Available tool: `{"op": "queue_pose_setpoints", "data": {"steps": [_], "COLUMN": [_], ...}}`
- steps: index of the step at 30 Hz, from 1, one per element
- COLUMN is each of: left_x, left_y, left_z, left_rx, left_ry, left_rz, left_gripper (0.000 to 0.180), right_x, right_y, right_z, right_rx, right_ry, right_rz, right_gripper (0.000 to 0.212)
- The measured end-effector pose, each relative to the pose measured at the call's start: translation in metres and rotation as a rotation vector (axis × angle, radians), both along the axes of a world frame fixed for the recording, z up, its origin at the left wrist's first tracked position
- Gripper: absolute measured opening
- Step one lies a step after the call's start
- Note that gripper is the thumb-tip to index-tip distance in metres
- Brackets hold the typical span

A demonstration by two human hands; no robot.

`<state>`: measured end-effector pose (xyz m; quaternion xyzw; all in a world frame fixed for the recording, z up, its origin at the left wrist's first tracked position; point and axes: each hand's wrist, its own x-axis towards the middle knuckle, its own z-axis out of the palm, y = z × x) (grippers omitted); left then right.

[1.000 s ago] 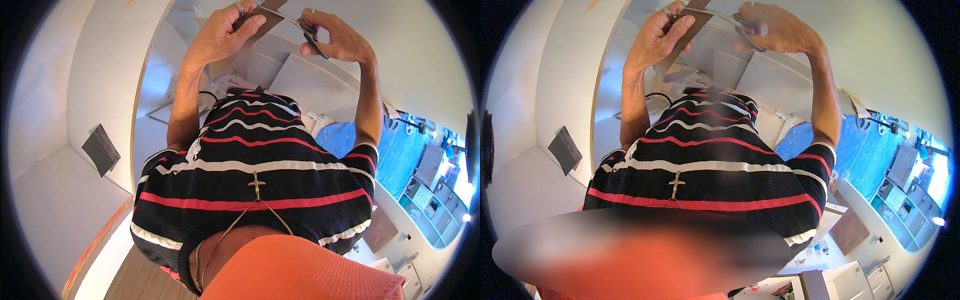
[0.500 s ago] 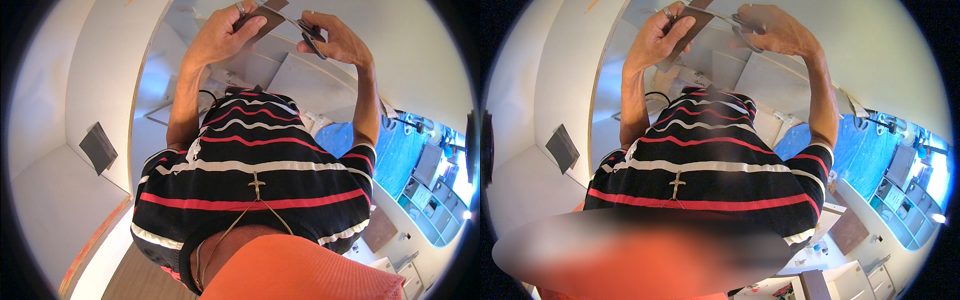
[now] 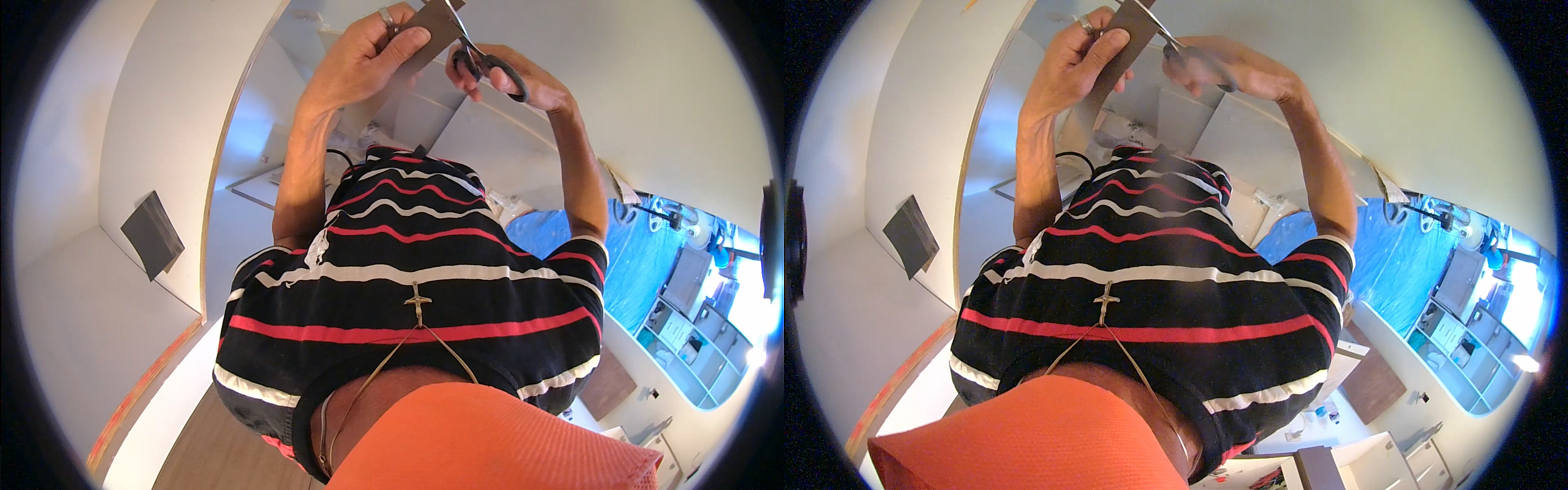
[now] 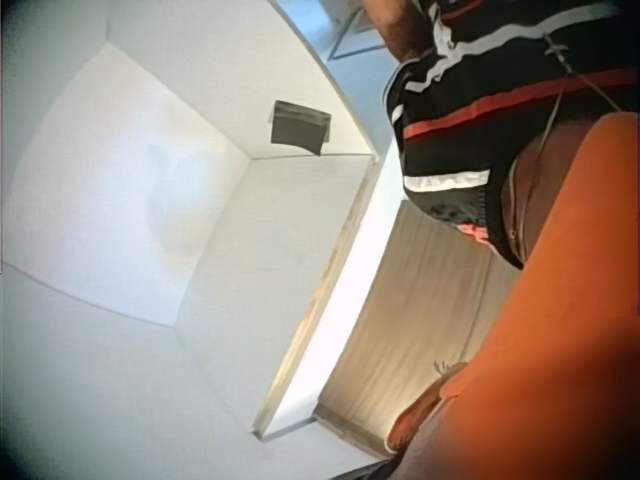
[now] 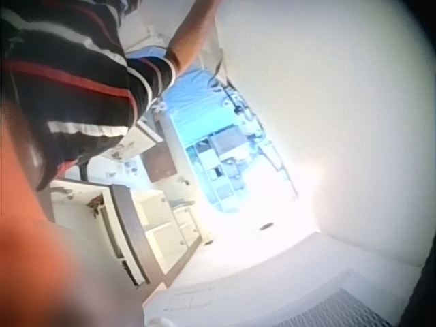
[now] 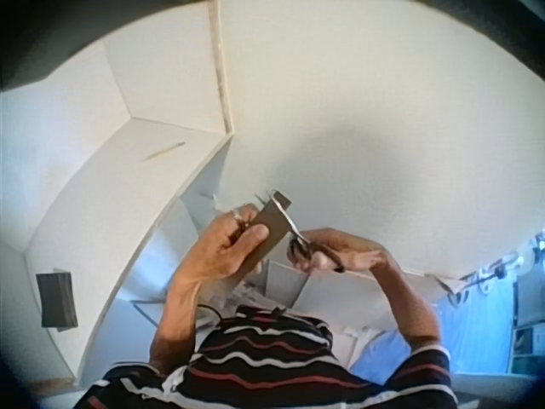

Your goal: The person uses scissors to cut a thin strip of wood or wood-veneer material, repeatedly measures it against a curved wall, and marks it with a pencil. The person then cuts the strip again and repositions it along the wall.

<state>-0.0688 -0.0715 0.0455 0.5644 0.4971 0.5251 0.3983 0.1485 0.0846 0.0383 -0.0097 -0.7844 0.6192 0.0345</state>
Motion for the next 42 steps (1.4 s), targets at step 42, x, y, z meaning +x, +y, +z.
{"op": "queue_pose_setpoints", "data": {"steps": [42], "left_x": [-0.153], "left_y": [0.001], "left_z": [0.064], "left_rx": [0.579], "left_ry": [-1.076], "left_rz": [-0.161], "left_gripper": [0.041], "right_x": [-0.268], "right_y": [-0.044], "right_z": [-0.019], "right_rx": [-0.094], "right_ry": [0.499], "right_rz": [-0.408], "right_gripper": [0.034]}}
